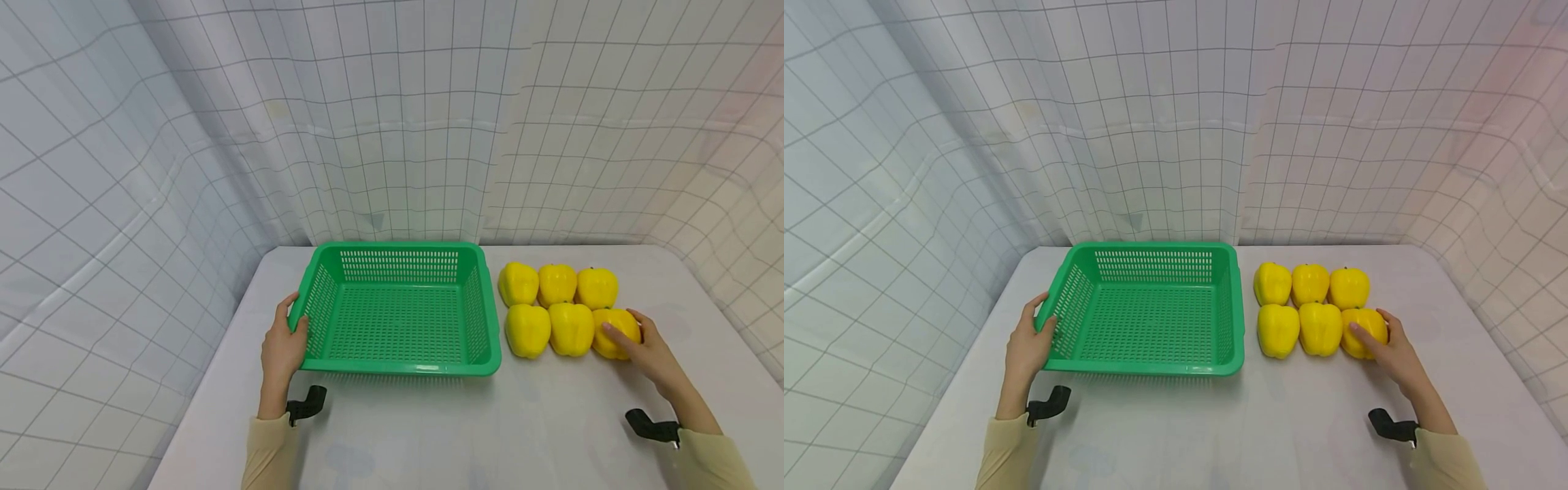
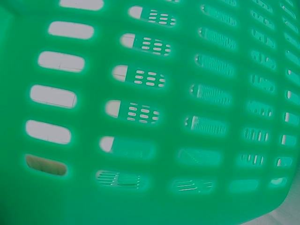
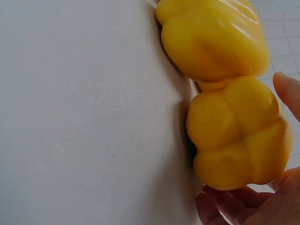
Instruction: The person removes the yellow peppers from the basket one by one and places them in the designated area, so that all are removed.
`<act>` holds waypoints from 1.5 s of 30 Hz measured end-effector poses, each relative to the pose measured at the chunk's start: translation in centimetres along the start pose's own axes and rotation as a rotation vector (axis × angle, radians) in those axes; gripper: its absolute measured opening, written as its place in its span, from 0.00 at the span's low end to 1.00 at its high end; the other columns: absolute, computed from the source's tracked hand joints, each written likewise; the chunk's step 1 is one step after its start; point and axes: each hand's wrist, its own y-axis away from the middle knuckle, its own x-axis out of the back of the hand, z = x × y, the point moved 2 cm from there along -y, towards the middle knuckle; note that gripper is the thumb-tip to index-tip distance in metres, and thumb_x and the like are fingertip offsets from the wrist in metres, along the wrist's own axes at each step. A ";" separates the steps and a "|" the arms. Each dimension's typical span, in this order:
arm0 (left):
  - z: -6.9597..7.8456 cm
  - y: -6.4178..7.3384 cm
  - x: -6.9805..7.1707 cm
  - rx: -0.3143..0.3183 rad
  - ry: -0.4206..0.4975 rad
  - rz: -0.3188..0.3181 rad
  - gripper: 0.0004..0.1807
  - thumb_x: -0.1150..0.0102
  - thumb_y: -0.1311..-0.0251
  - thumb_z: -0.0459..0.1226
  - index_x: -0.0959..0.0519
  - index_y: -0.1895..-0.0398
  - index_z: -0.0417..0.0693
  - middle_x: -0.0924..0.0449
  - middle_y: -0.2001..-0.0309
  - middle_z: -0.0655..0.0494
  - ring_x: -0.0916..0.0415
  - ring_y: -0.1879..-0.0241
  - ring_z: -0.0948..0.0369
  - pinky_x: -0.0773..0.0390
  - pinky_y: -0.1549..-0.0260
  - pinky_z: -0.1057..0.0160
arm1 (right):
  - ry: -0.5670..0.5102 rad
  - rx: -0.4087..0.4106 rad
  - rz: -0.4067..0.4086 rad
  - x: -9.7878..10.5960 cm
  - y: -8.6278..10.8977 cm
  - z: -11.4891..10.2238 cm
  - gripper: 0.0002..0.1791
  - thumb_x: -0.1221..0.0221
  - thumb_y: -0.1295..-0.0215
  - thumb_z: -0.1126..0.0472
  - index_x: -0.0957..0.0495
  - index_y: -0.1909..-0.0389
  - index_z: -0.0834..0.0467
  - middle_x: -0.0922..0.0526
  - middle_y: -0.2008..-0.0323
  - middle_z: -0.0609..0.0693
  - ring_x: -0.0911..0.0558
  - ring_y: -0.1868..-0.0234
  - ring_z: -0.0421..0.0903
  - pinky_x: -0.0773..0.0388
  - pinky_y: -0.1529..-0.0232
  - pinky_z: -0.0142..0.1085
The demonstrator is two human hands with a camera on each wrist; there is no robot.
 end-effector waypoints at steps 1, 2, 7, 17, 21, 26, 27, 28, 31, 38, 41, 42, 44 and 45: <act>0.0 0.0 0.0 0.000 0.000 0.000 0.27 0.54 0.30 0.40 0.41 0.29 0.52 0.23 0.70 0.38 0.32 0.84 0.53 0.38 0.87 0.59 | -0.002 -0.002 0.000 0.0 0.0 0.0 0.53 0.54 0.31 0.38 0.72 0.30 0.72 0.61 0.35 0.79 0.52 0.37 0.74 0.52 0.43 0.68; 0.0 0.0 0.0 0.002 -0.001 -0.001 0.27 0.54 0.30 0.40 0.41 0.29 0.53 0.23 0.71 0.39 0.32 0.84 0.53 0.38 0.87 0.59 | -0.004 -0.004 -0.001 0.0 0.0 0.1 0.53 0.54 0.31 0.38 0.72 0.31 0.72 0.61 0.35 0.79 0.52 0.37 0.74 0.52 0.43 0.68; -0.1 0.0 0.0 0.004 -0.007 0.001 0.27 0.54 0.30 0.40 0.41 0.29 0.53 0.25 0.74 0.41 0.33 0.85 0.53 0.39 0.87 0.59 | -0.007 -0.011 -0.002 -0.1 0.0 0.0 0.53 0.54 0.31 0.38 0.72 0.31 0.73 0.62 0.35 0.80 0.52 0.37 0.74 0.52 0.43 0.68; -0.2 -0.3 0.0 -0.039 -0.039 0.011 0.30 0.53 0.30 0.43 0.45 0.27 0.53 0.24 0.58 0.35 0.26 0.72 0.45 0.30 0.80 0.50 | 0.042 0.033 0.133 0.3 0.3 -0.6 0.51 0.53 0.31 0.40 0.68 0.29 0.70 0.60 0.35 0.80 0.55 0.37 0.78 0.50 0.47 0.71; 0.3 0.1 0.4 -0.212 -0.169 0.179 0.32 0.52 0.31 0.45 0.46 0.26 0.50 0.31 0.45 0.34 0.28 0.56 0.40 0.28 0.70 0.41 | 0.092 0.138 0.279 0.6 0.3 -1.6 0.46 0.50 0.31 0.44 0.60 0.29 0.71 0.55 0.35 0.79 0.56 0.36 0.78 0.53 0.47 0.72; 2.0 1.0 1.8 -0.441 -0.235 0.384 0.29 0.45 0.35 0.41 0.36 0.32 0.45 0.31 0.45 0.35 0.33 0.48 0.38 0.30 0.59 0.40 | 0.154 0.367 0.374 0.3 -0.2 -4.4 0.41 0.44 0.33 0.52 0.51 0.30 0.72 0.49 0.36 0.78 0.55 0.36 0.77 0.60 0.44 0.71; 2.6 1.1 2.0 -0.475 -0.215 0.375 0.29 0.44 0.35 0.41 0.35 0.32 0.45 0.32 0.43 0.36 0.35 0.46 0.38 0.32 0.56 0.39 | 0.166 0.415 0.374 0.1 -0.3 -5.2 0.41 0.43 0.34 0.53 0.50 0.31 0.71 0.48 0.35 0.77 0.55 0.35 0.76 0.62 0.43 0.71; 3.2 1.2 2.3 -0.508 -0.190 0.350 0.29 0.44 0.35 0.41 0.35 0.32 0.46 0.33 0.41 0.37 0.37 0.43 0.38 0.35 0.53 0.38 | 0.180 0.468 0.371 -0.1 -0.4 -6.1 0.41 0.42 0.35 0.55 0.49 0.31 0.71 0.47 0.35 0.76 0.55 0.35 0.75 0.65 0.43 0.70; 5.6 1.2 2.5 -0.615 -0.139 0.209 0.30 0.46 0.33 0.46 0.37 0.30 0.50 0.39 0.34 0.41 0.47 0.34 0.40 0.44 0.44 0.36 | 0.248 0.581 0.324 -1.2 -0.7 -9.2 0.41 0.39 0.37 0.54 0.48 0.30 0.67 0.48 0.33 0.72 0.57 0.32 0.72 0.69 0.42 0.69; 10.8 1.4 0.4 -0.798 -0.270 -0.110 0.37 0.65 0.35 0.65 0.49 0.25 0.64 0.59 0.25 0.53 0.72 0.28 0.49 0.63 0.42 0.30 | 0.550 0.737 0.137 -5.8 -1.2 -15.7 0.47 0.40 0.39 0.42 0.53 0.25 0.50 0.60 0.26 0.58 0.67 0.29 0.61 0.68 0.39 0.65; 11.4 1.8 -1.5 -0.797 -0.381 -0.216 0.41 0.73 0.40 0.71 0.53 0.25 0.68 0.66 0.25 0.56 0.81 0.29 0.48 0.70 0.46 0.27 | 0.651 0.800 0.075 -8.2 -1.1 -17.3 0.48 0.41 0.41 0.37 0.53 0.25 0.46 0.61 0.26 0.56 0.68 0.29 0.60 0.68 0.38 0.64; 11.5 2.0 -2.1 -0.796 -0.418 -0.235 0.42 0.75 0.42 0.72 0.53 0.25 0.69 0.67 0.25 0.56 0.82 0.30 0.47 0.72 0.47 0.27 | 0.678 0.823 0.058 -8.9 -1.0 -17.7 0.49 0.42 0.42 0.35 0.53 0.25 0.46 0.61 0.26 0.56 0.67 0.29 0.61 0.68 0.38 0.64; 11.6 2.4 -3.3 -0.794 -0.483 -0.263 0.44 0.79 0.45 0.75 0.54 0.25 0.71 0.69 0.25 0.58 0.85 0.31 0.46 0.76 0.48 0.27 | 0.726 0.857 0.039 -10.0 -0.9 -18.4 0.50 0.43 0.44 0.31 0.52 0.25 0.46 0.61 0.26 0.56 0.67 0.29 0.62 0.68 0.38 0.64; 11.6 2.5 -3.7 -0.795 -0.506 -0.267 0.45 0.80 0.46 0.76 0.54 0.26 0.72 0.69 0.25 0.58 0.85 0.31 0.45 0.76 0.48 0.27 | 0.746 0.872 0.034 -10.5 -0.8 -18.6 0.51 0.44 0.44 0.30 0.52 0.25 0.46 0.61 0.26 0.56 0.67 0.29 0.63 0.69 0.39 0.64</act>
